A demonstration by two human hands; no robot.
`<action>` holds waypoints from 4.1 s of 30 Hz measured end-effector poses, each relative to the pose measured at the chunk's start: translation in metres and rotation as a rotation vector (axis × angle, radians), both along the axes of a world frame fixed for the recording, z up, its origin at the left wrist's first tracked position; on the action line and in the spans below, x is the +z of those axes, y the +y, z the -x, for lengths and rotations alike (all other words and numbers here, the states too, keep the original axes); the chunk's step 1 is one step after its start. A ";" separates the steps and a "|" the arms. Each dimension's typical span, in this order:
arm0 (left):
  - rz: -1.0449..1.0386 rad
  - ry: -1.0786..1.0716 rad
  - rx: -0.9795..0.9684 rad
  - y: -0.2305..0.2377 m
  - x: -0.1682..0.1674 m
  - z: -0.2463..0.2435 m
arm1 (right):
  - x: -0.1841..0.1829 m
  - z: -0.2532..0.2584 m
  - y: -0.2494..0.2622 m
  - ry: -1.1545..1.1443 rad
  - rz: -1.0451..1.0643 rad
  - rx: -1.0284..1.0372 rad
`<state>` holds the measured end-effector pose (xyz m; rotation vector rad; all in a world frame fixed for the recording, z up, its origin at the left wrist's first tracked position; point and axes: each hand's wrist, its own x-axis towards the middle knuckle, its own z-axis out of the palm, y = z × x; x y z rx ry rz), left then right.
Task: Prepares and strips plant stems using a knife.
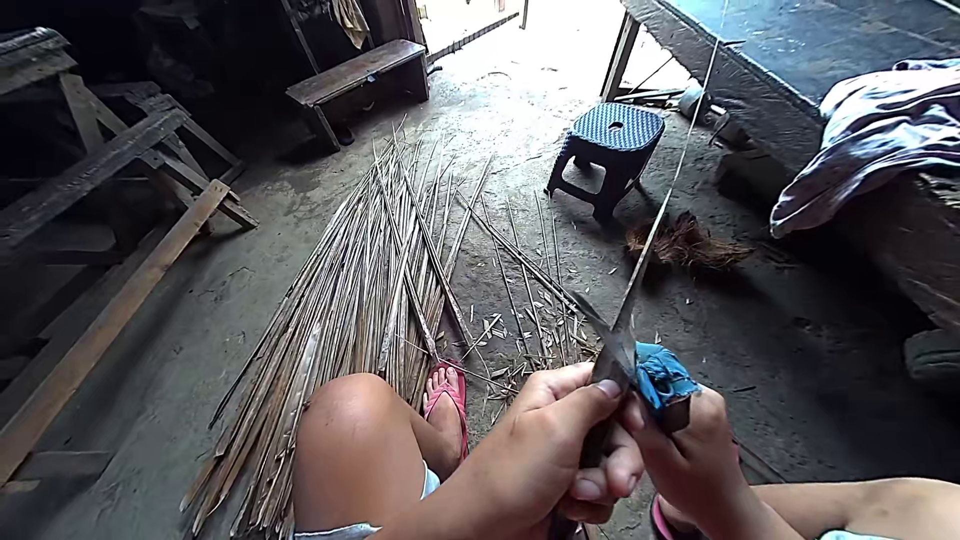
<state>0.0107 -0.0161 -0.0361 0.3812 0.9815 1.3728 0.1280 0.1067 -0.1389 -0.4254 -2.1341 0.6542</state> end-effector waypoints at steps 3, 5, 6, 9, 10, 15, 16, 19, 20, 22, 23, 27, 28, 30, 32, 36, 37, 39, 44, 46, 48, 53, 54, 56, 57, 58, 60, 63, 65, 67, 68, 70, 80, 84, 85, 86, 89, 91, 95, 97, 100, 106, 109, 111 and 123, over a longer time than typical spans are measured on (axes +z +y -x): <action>0.022 -0.013 0.028 0.002 -0.001 0.000 | 0.004 0.002 0.000 -0.060 -0.089 -0.095; 0.021 -0.012 0.033 0.003 -0.004 0.002 | 0.008 0.003 0.001 -0.140 -0.087 -0.193; 0.014 -0.009 0.033 0.003 -0.005 0.002 | 0.012 0.002 0.004 -0.191 -0.045 -0.241; 0.004 -0.011 0.039 -0.001 -0.009 0.004 | 0.022 -0.010 0.026 -0.222 0.012 -0.332; 0.004 -0.010 0.044 -0.002 -0.011 0.005 | 0.025 -0.014 0.031 -0.180 -0.007 -0.348; 0.046 0.051 0.058 0.000 -0.014 0.002 | 0.021 -0.019 0.018 -0.023 0.294 -0.099; 0.043 0.107 0.058 0.001 -0.016 0.001 | 0.017 -0.018 0.011 -0.014 0.395 -0.025; -0.006 0.434 0.019 0.002 -0.021 0.001 | 0.008 -0.017 -0.008 -0.027 0.539 0.152; -0.012 0.576 0.000 0.002 -0.022 0.000 | 0.007 -0.017 -0.013 -0.041 0.538 0.181; -0.022 0.799 -0.002 0.001 -0.026 -0.004 | 0.006 -0.018 -0.018 -0.054 0.490 0.210; -0.033 0.863 0.005 0.002 -0.027 -0.006 | 0.006 -0.018 -0.018 -0.053 0.451 0.210; -0.070 0.963 0.074 0.003 -0.027 -0.011 | 0.010 -0.018 -0.017 -0.021 0.356 0.218; -0.081 0.947 0.080 0.004 -0.025 -0.012 | 0.011 -0.018 -0.017 -0.010 0.347 0.227; -0.124 0.863 0.083 0.004 -0.023 -0.014 | 0.011 -0.017 -0.017 0.016 0.333 0.248; -0.157 0.778 0.089 0.003 -0.022 -0.015 | 0.009 -0.016 -0.018 0.053 0.333 0.277; -0.151 0.596 0.098 0.002 -0.017 -0.016 | 0.004 -0.012 -0.019 0.092 0.334 0.244; -0.145 0.539 0.087 0.000 -0.013 -0.016 | 0.003 -0.010 -0.018 0.088 0.329 0.213; -0.145 0.427 0.062 -0.002 -0.008 -0.014 | -0.002 -0.007 -0.015 0.067 0.298 0.160; -0.114 0.176 0.038 -0.004 -0.004 -0.006 | -0.006 -0.001 -0.007 0.016 0.160 0.043; -0.081 0.116 0.047 -0.004 -0.003 -0.005 | -0.006 0.001 -0.003 -0.029 0.093 -0.043; -0.068 0.103 0.055 -0.005 -0.002 -0.004 | -0.003 0.002 0.002 -0.108 0.113 -0.157; -0.070 0.190 0.022 -0.007 -0.006 0.000 | 0.007 -0.005 0.017 -0.042 0.251 -0.203; -0.046 0.235 0.033 -0.007 -0.006 0.001 | 0.009 -0.007 0.013 -0.004 0.311 -0.142; -0.021 0.323 0.053 -0.007 -0.007 0.001 | 0.010 -0.010 0.001 0.028 0.429 -0.004; -0.022 0.364 0.045 -0.008 -0.008 0.002 | 0.008 -0.012 -0.005 0.029 0.455 0.063; -0.032 0.406 0.039 -0.007 -0.010 0.001 | 0.006 -0.013 -0.011 0.019 0.463 0.133; -0.051 0.497 0.032 -0.007 -0.012 -0.001 | 0.007 -0.015 -0.021 0.019 0.455 0.243; -0.075 0.585 0.100 -0.006 -0.014 -0.009 | 0.011 -0.013 -0.030 0.091 0.445 0.356; -0.089 0.605 0.129 -0.005 -0.014 -0.012 | 0.012 -0.013 -0.031 0.129 0.407 0.346; -0.112 0.641 0.147 -0.005 -0.015 -0.016 | 0.012 -0.012 -0.028 0.151 0.366 0.348; -0.127 0.665 0.155 -0.005 -0.015 -0.017 | 0.012 -0.012 -0.027 0.152 0.352 0.345; -0.151 0.699 0.162 -0.005 -0.015 -0.019 | 0.011 -0.012 -0.025 0.152 0.316 0.331; -0.123 0.504 0.106 -0.010 -0.002 -0.016 | -0.004 -0.007 -0.026 0.104 0.329 0.228; -0.109 0.206 0.073 -0.009 0.000 -0.008 | -0.015 -0.001 -0.015 0.043 0.194 0.065; -0.096 0.153 0.078 -0.008 0.001 -0.006 | -0.015 0.000 -0.011 0.007 0.150 -0.011; -0.084 0.119 0.079 -0.007 0.001 -0.004 | -0.013 0.002 -0.008 -0.030 0.136 -0.091; -0.076 0.105 0.046 -0.007 -0.002 -0.001 | 0.000 0.000 0.009 -0.050 0.278 -0.260; -0.024 0.145 0.064 -0.008 -0.002 -0.001 | 0.008 -0.006 0.019 0.058 0.323 -0.197; -0.002 0.245 0.108 -0.007 -0.006 0.002 | 0.018 -0.016 -0.001 0.143 0.548 0.105; -0.043 0.331 0.076 -0.006 -0.011 0.002 | 0.013 -0.020 -0.012 0.095 0.584 0.250; -0.115 0.497 0.061 -0.006 -0.015 -0.003 | 0.009 -0.023 -0.021 0.025 0.492 0.345; -0.184 0.556 0.130 -0.005 -0.017 -0.012 | 0.011 -0.022 -0.028 0.055 0.413 0.300; -0.184 0.504 0.132 -0.005 -0.013 -0.014 | 0.008 -0.021 -0.028 0.062 0.433 0.302; -0.183 0.428 0.125 -0.007 -0.009 -0.014 | 0.002 -0.018 -0.027 0.063 0.414 0.244; -0.038 0.162 0.124 -0.007 -0.005 -0.005 | -0.011 -0.004 -0.003 -0.121 0.213 -0.169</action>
